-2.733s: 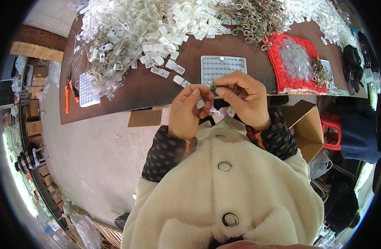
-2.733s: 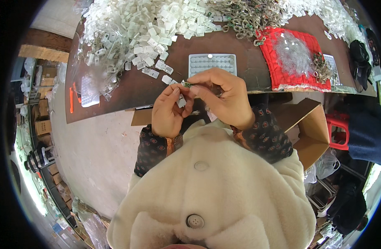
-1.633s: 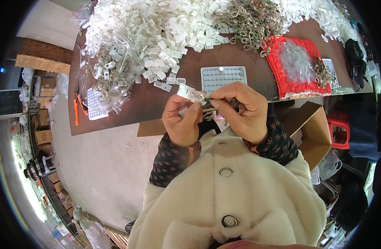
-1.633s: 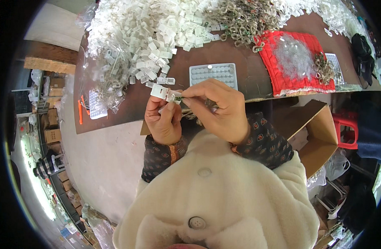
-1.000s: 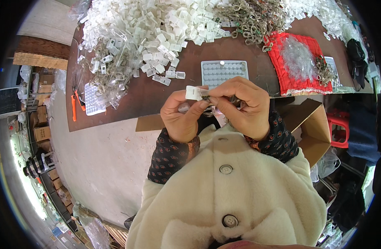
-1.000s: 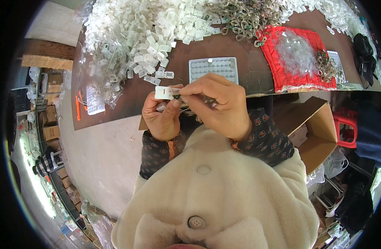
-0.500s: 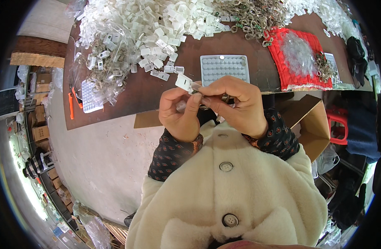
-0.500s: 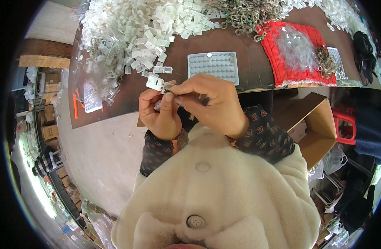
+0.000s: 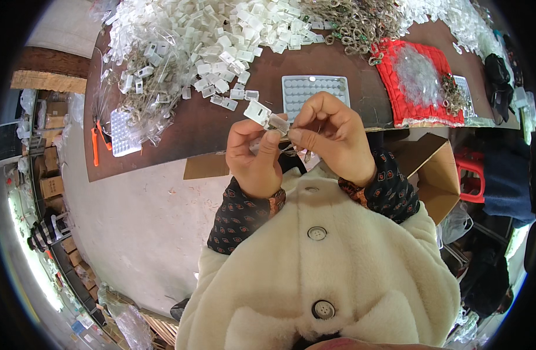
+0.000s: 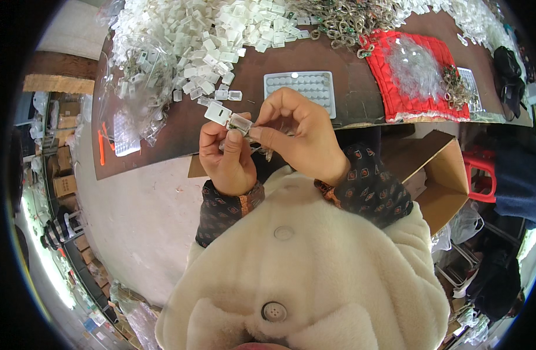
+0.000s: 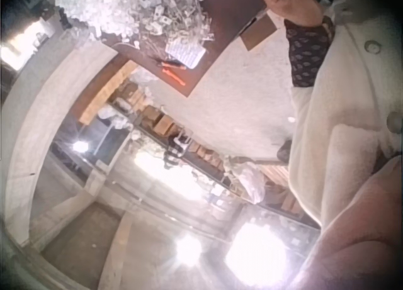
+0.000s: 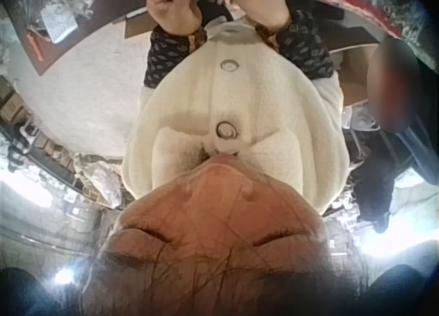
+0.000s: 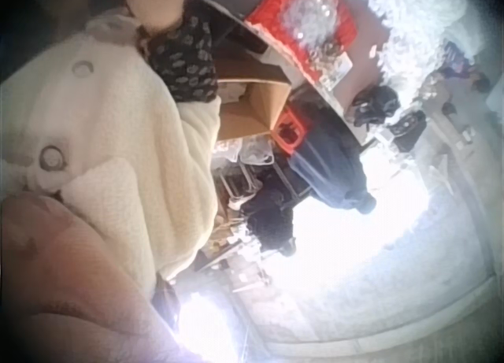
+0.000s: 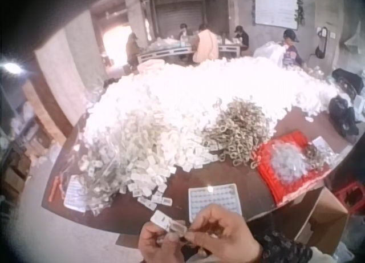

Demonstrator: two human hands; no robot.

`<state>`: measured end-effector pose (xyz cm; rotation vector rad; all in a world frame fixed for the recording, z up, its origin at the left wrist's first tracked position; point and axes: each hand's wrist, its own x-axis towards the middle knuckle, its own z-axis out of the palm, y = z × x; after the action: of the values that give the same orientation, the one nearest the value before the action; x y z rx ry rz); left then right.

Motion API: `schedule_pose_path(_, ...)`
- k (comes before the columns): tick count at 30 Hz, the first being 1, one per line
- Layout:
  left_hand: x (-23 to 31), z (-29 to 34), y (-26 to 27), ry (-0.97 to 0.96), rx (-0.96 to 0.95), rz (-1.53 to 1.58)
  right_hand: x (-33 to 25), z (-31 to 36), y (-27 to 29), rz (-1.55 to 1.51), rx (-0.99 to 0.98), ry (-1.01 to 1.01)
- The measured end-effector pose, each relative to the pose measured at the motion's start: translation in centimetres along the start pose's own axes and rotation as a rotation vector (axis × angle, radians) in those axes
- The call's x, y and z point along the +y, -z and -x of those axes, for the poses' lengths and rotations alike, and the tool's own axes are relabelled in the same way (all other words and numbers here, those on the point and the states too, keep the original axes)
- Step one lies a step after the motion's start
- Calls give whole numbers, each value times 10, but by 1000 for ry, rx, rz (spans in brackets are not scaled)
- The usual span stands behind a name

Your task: The person assembles small electronic components by inserting metal pieces into white plastic housings and placing them into a tray. They repeatedly pick parts from a pile, insert them, and organize the finished units into a compartmentalized tray on the table.

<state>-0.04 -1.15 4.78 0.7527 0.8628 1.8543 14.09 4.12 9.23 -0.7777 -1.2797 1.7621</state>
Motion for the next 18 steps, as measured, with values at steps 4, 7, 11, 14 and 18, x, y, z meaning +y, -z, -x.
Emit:
schedule_pose_path(4, -3, 0, 0, 70, 15, 83, 14, 1, 1, -102, -57, -63)
schedule_pose_path(7, -7, -1, 2, 158, 7, 158, 24, 6, 6, -31, -27, -63)
schedule_pose_path(11, -6, -4, 15, 354, -6, 231, 29, 10, 32, 307, 90, 130)
schedule_pose_path(14, -14, -7, 23, 421, -1, 302, 29, -6, 73, 857, 372, 371)
schedule_pose_path(18, -26, -7, 26, 459, -40, 335, 45, -21, 99, 1145, 466, 400)
